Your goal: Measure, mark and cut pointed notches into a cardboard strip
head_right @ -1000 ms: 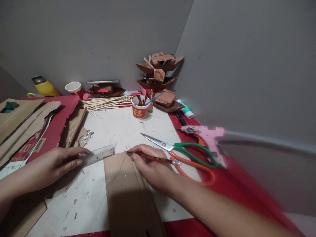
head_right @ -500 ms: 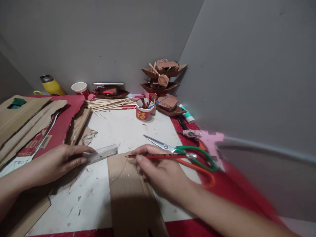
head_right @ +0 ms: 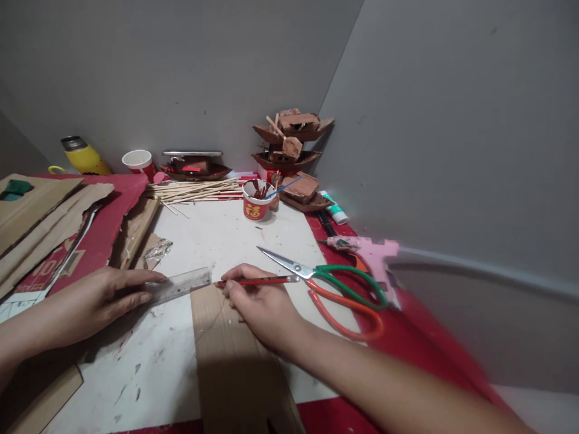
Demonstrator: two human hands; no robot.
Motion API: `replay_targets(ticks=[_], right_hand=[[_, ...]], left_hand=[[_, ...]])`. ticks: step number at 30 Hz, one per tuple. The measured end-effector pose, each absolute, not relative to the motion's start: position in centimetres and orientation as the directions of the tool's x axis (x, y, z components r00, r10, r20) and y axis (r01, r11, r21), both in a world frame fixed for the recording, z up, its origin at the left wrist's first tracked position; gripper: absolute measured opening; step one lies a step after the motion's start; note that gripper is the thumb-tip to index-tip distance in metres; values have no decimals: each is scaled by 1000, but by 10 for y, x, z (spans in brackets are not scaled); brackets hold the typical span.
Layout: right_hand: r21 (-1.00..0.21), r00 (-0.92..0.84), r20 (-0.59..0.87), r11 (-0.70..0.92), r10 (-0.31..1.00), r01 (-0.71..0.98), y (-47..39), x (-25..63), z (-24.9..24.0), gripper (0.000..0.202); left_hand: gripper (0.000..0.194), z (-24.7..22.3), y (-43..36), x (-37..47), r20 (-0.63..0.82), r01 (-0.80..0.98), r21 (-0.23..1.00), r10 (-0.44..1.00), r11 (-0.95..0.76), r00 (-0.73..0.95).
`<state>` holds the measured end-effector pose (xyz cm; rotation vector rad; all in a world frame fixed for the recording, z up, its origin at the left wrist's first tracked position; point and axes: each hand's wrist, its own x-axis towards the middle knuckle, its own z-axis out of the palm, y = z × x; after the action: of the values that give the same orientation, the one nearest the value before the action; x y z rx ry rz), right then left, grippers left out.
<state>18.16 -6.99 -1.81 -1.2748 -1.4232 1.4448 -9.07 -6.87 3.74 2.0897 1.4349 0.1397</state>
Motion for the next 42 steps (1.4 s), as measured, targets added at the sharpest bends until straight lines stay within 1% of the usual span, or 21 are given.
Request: replay_targets(ticks=[5,11,19,25,31,35,42], right_hand=[[-989,-256,-51,-14,965,144,-71,179,-23,15],[-969,-282,37,103,959,223,-68,180,-29,14],[-970,-300,54,121,953,211,-67,180,-28,16],[-974,-304,36,102,952,204,-68,180,-24,15],[-970,-297,34,103,954,220,-66,180,-23,16],[-964,-306,38,116,951,239,-65,180,-23,17],[-942,-334,107,202,936,266,-66,180,-26,16]], left_hand=[[35,36,-69,-91,-232,819,516,879,-252,417],[36,33,-68,-93,-247,830,495,875,-256,417],[38,34,-68,-90,-254,861,435,882,-264,398],[39,34,-66,-89,-261,872,404,879,-277,400],[36,33,-67,-93,-269,858,433,869,-276,416],[35,31,-67,-94,-269,865,422,874,-271,405],[33,30,-67,-95,-268,856,433,866,-284,422]])
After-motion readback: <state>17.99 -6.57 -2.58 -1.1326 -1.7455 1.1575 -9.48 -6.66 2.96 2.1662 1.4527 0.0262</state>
